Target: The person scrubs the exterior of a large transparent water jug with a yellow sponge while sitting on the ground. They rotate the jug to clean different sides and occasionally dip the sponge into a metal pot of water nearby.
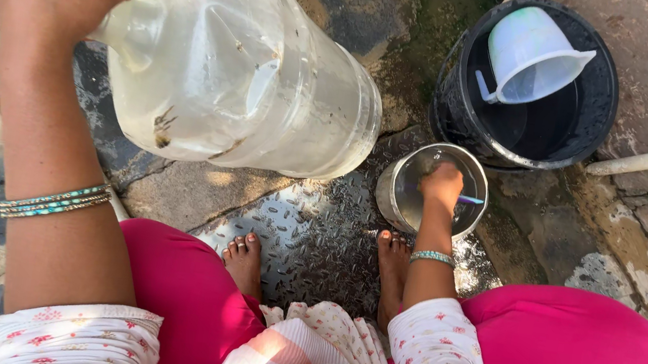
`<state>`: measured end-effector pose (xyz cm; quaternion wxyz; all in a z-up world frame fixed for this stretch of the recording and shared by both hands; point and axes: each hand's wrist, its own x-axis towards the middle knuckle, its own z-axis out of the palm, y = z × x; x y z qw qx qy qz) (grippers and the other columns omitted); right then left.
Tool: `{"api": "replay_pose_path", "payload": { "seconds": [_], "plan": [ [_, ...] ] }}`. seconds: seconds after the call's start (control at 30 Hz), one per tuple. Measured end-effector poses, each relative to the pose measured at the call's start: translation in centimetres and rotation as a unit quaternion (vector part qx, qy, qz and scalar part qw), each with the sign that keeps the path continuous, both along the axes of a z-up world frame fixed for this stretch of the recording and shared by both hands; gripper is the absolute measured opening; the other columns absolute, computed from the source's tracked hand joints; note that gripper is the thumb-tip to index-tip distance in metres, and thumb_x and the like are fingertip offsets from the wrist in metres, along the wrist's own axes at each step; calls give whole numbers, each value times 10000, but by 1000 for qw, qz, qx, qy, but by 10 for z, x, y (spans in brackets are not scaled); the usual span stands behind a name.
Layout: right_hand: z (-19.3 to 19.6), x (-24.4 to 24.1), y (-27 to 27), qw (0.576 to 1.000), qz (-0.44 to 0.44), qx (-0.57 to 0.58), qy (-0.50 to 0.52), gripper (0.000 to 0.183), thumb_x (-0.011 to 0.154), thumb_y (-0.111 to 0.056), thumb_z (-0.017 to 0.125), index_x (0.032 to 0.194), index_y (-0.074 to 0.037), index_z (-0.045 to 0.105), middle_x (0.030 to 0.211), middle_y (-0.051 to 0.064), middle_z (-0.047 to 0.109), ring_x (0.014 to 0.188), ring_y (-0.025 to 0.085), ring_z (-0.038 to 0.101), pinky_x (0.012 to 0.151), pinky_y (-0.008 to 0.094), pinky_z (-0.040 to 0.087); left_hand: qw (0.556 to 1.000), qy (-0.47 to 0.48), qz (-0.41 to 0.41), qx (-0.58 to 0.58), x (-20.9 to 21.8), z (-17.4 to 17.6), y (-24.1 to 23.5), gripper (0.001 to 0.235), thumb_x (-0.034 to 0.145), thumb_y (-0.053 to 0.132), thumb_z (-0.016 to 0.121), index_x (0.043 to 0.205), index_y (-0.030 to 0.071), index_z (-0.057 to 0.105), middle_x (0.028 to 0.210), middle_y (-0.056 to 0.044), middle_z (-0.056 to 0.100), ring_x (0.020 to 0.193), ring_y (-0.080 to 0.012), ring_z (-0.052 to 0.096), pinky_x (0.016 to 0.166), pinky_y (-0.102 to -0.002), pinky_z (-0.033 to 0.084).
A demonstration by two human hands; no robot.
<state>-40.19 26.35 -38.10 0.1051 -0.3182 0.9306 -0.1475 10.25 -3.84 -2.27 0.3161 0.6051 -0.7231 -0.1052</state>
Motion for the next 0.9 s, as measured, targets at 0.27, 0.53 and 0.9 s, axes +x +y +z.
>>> {"api": "replay_pose_path", "payload": {
  "seconds": [0.27, 0.53, 0.9],
  "plan": [
    [80, 10, -5, 931, -90, -327, -139, 205, 967, -69, 614, 1171, -75, 631, 957, 161, 758, 835, 262, 732, 765, 402, 557, 999, -35, -12, -3, -5, 0, -2, 360, 668, 288, 908, 841, 44, 709, 797, -160, 743, 719, -265, 727, 724, -390, 575],
    [199, 219, -106, 821, 155, -526, -161, 397, 1121, -335, 503, 1391, -49, 555, 1282, 179, 678, 1160, 296, 684, 994, 421, 578, 998, -33, 38, 42, -23, 8, 12, 346, 721, 341, 891, 848, 80, 703, 839, -156, 739, 774, -260, 732, 774, -402, 571],
    [116, 229, -92, 931, 123, -339, -53, 660, 1146, -428, 204, 1650, -1, 195, 1706, 252, 255, 1570, 395, 222, 1286, 547, 147, 997, -41, 34, 51, -16, 13, 8, 361, 709, 344, 879, 852, 67, 698, 828, -143, 735, 763, -281, 714, 771, -398, 558]
  ]
}}
